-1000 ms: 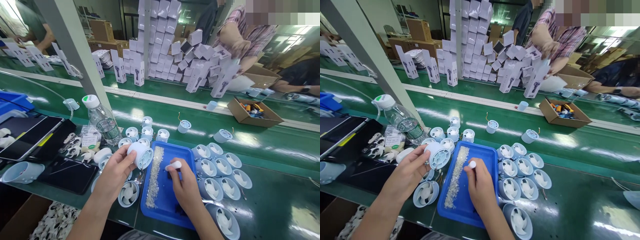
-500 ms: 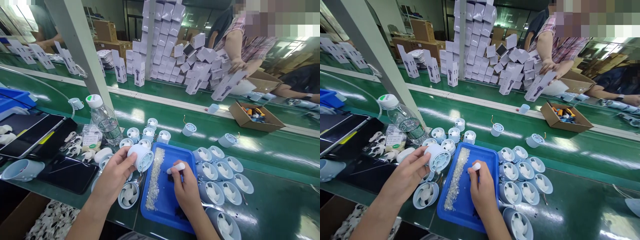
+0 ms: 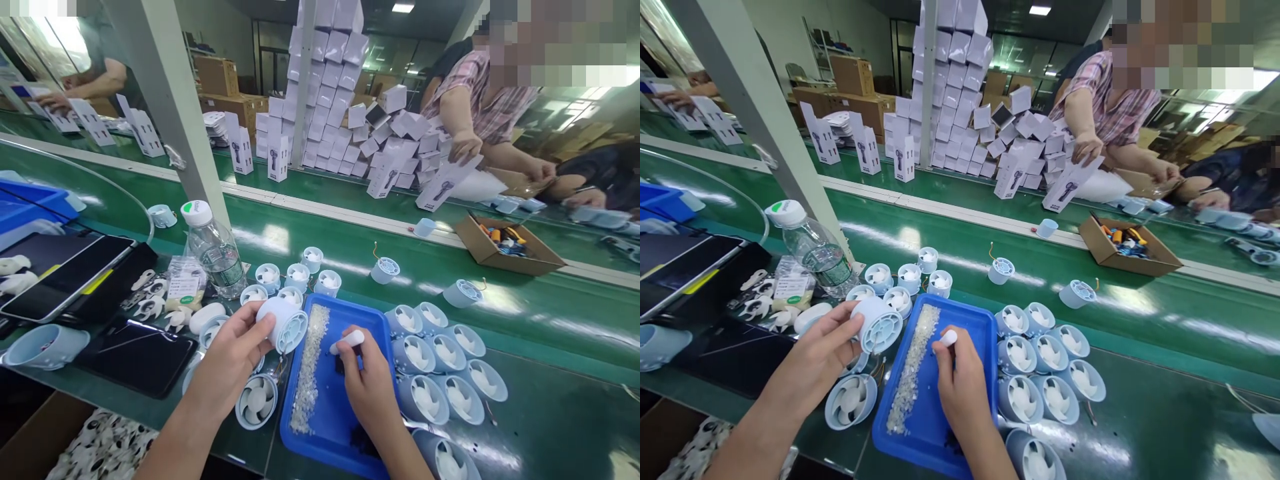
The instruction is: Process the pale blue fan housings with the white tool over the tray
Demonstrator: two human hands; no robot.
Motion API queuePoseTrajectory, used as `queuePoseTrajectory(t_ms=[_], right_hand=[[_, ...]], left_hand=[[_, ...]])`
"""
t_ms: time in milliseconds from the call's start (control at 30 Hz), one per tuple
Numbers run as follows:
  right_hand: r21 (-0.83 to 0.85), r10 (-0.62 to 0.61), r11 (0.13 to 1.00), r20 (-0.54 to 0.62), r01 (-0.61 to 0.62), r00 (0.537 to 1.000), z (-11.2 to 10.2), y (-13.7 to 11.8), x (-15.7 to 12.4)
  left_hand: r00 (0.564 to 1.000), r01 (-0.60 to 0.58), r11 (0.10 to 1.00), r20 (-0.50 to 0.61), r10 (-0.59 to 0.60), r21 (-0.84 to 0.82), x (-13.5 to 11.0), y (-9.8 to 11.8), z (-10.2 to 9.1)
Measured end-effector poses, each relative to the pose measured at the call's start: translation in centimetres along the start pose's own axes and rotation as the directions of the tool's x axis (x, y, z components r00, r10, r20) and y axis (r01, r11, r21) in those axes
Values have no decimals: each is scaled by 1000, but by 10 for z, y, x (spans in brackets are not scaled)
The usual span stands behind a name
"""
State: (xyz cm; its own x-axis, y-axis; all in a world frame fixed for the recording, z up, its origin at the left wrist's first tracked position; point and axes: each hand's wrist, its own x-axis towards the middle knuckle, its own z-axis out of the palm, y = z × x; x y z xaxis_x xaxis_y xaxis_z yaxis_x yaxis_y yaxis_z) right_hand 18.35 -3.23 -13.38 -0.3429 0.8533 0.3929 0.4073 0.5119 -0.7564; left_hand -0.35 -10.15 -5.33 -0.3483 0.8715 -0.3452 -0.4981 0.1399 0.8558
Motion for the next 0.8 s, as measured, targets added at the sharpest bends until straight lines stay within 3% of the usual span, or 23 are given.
queuePoseTrajectory(t_ms=[167,467,667,800], right_hand=[[-28,-60,998,7,61,998,2,2,-2],[35,-15,999,2,15,1000,3,1,-3],[-29,-101,994,26,102,995,3,-1,-3],[-57,-74,996,-72,70,995,-5,0,-2]], left_hand=[[1000,-12,1000,-18,11,-23,-1,0,5],[1000,2,1000,-12,-3,-30,0,-3,-2],[1000,12,999,-11,-12,-30,-2,-1,-3],[999,33,999,-10,-33,-36,-3,0,-3]])
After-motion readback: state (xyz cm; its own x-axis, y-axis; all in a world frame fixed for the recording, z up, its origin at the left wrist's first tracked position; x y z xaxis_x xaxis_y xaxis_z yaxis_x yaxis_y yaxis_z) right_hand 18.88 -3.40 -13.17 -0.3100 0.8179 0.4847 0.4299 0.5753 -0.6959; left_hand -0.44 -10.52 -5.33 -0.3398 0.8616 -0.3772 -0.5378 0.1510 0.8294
